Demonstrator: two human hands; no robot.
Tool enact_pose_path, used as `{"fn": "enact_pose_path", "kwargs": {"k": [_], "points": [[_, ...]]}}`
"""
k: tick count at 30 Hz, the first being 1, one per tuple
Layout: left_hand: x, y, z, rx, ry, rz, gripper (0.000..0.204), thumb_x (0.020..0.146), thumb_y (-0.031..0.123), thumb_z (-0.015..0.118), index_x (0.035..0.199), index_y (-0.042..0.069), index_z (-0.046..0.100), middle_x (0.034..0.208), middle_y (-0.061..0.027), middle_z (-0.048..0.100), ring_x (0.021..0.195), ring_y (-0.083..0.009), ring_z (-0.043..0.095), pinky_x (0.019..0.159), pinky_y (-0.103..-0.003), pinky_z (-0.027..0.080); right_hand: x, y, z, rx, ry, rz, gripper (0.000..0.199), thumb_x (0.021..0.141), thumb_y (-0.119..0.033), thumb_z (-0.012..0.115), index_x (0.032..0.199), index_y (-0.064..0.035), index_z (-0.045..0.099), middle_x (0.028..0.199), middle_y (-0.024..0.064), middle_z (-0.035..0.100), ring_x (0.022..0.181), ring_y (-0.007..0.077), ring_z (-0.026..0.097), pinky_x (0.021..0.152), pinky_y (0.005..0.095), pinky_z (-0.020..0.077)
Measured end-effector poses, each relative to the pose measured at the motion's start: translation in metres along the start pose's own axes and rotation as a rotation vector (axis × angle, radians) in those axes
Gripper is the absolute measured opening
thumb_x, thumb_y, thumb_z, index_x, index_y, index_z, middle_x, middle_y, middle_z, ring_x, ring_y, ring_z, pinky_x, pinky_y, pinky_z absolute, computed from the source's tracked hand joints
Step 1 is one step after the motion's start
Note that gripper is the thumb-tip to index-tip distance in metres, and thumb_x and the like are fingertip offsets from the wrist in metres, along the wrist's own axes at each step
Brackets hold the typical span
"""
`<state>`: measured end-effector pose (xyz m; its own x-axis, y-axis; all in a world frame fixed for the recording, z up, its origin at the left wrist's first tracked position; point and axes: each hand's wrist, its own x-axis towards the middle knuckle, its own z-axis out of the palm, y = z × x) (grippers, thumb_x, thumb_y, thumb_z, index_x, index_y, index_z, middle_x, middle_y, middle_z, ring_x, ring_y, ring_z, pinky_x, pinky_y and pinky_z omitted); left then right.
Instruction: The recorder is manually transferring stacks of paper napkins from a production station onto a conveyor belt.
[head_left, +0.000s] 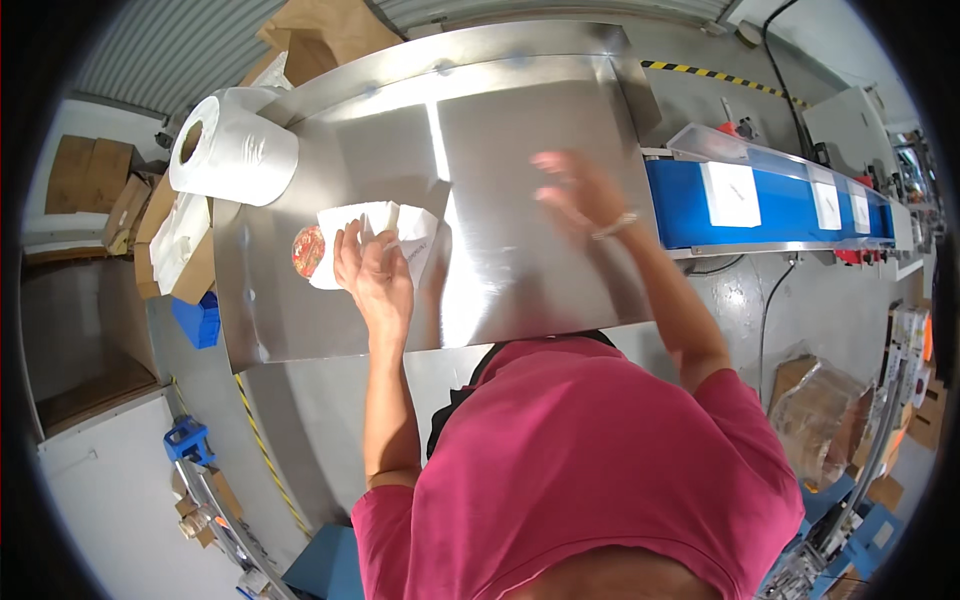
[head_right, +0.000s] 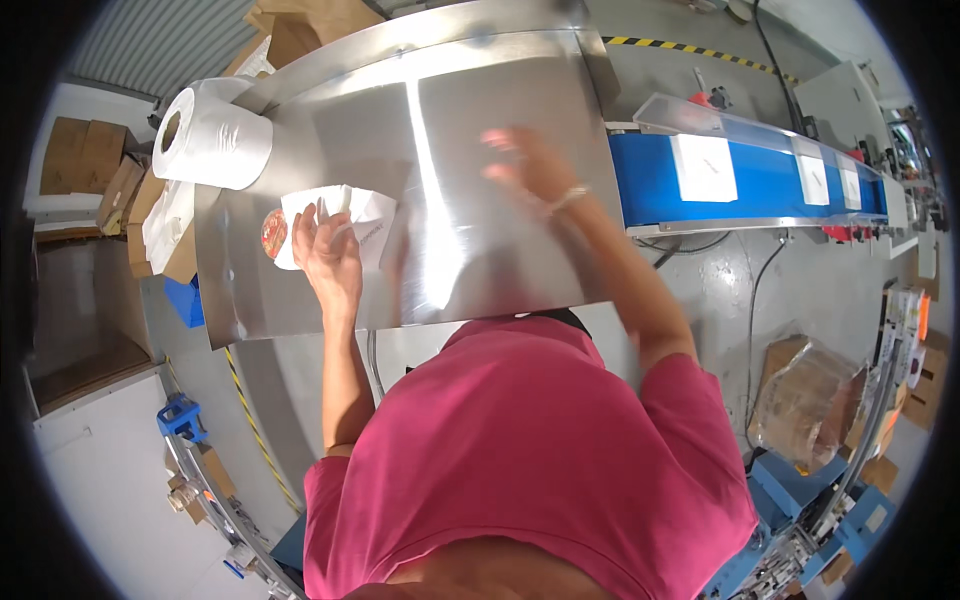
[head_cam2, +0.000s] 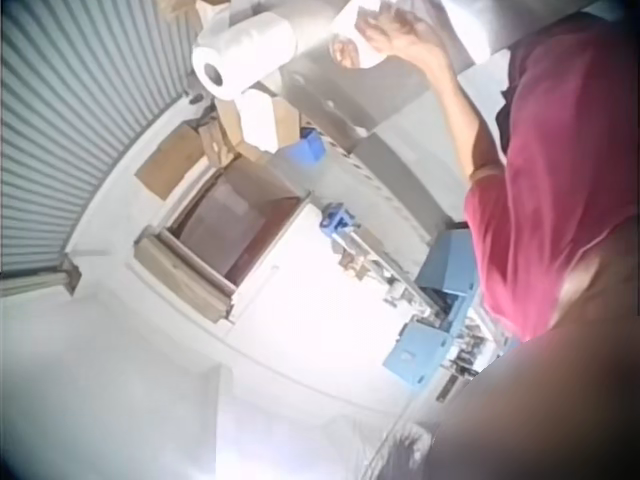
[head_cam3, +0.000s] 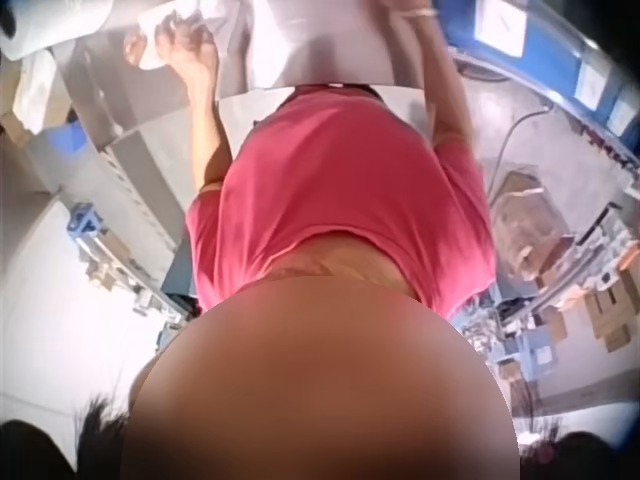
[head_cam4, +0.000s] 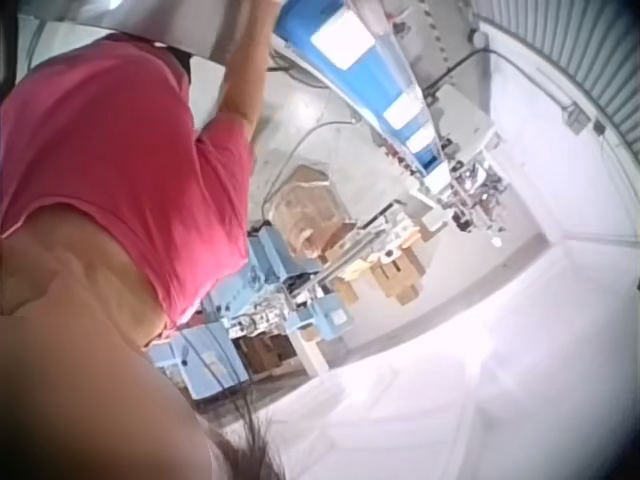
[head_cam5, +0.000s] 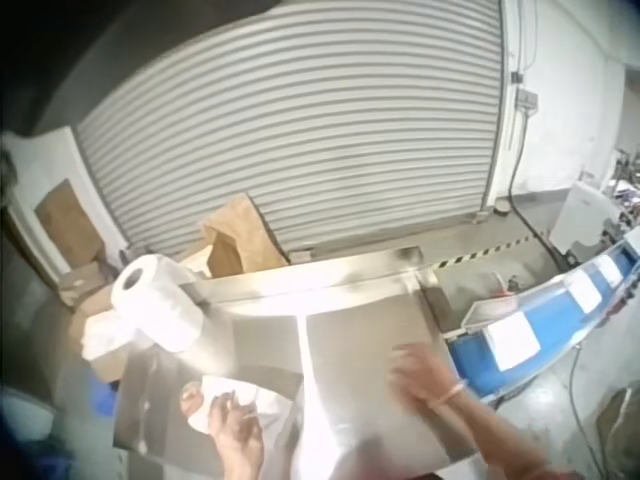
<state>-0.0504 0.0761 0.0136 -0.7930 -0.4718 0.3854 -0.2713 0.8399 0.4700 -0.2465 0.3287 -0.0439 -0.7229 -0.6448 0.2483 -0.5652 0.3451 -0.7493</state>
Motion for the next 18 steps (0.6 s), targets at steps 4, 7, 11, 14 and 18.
{"fn": "enact_pose_path", "kwargs": {"k": [4,7,11,14,18], "points": [[0.002,0.002,-0.001,-0.025,-0.018,0.038,0.028,0.075,-0.002,0.065,0.100,0.010,0.067,0.137,-0.0200,0.042,0.134,-0.0405,0.029,0.109,-0.052,0.024,0.052,-0.069,0.073,0.407,-0.369,-0.048,0.048,0.080,-0.017,0.072,0.124,-0.0091,0.054,0.123,0.0078,0.054,0.107,0.0256,0.056,0.091,0.0366,0.0477],[0.005,0.004,-0.001,-0.003,-0.072,0.060,0.030,0.076,0.004,0.067,0.106,0.009,0.065,0.137,-0.0210,0.041,0.135,-0.0413,0.028,0.108,-0.054,0.024,0.072,-0.068,0.099,0.195,-0.355,-0.283,0.047,0.082,-0.024,0.070,0.122,-0.0067,0.053,0.116,0.0088,0.057,0.102,0.0247,0.056,0.087,0.0349,0.0475],[0.008,-0.009,-0.002,0.092,0.076,0.080,0.044,0.078,0.013,0.071,0.119,0.006,0.058,0.136,-0.0223,0.042,0.130,-0.0428,0.035,0.104,-0.055,0.031,0.049,-0.068,0.070,0.357,-0.432,0.112,0.049,0.084,-0.039,0.067,0.114,-0.0026,0.053,0.092,0.0113,0.061,0.084,0.0201,0.057,0.077,0.0325,0.0460],[0.011,-0.016,-0.002,0.081,0.086,0.046,0.035,0.080,0.007,0.068,0.114,0.007,0.061,0.129,-0.0210,0.048,0.119,-0.0395,0.046,0.096,-0.049,0.042,0.011,-0.036,0.051,0.475,-0.097,0.289,0.046,0.088,-0.035,0.065,0.117,-0.0010,0.053,0.099,0.0130,0.063,0.089,0.0181,0.057,0.080,0.0322,0.0468],[0.011,-0.018,0.003,0.041,0.103,0.052,0.033,0.081,0.001,0.066,0.113,0.007,0.062,0.123,-0.0186,0.052,0.113,-0.0371,0.050,0.089,-0.044,0.048,-0.058,0.106,0.014,-0.124,0.172,0.392,0.056,0.089,-0.040,0.062,0.126,0.0003,0.051,0.119,0.0204,0.060,0.108,0.0306,0.059,0.087,0.0372,0.0478]]}}
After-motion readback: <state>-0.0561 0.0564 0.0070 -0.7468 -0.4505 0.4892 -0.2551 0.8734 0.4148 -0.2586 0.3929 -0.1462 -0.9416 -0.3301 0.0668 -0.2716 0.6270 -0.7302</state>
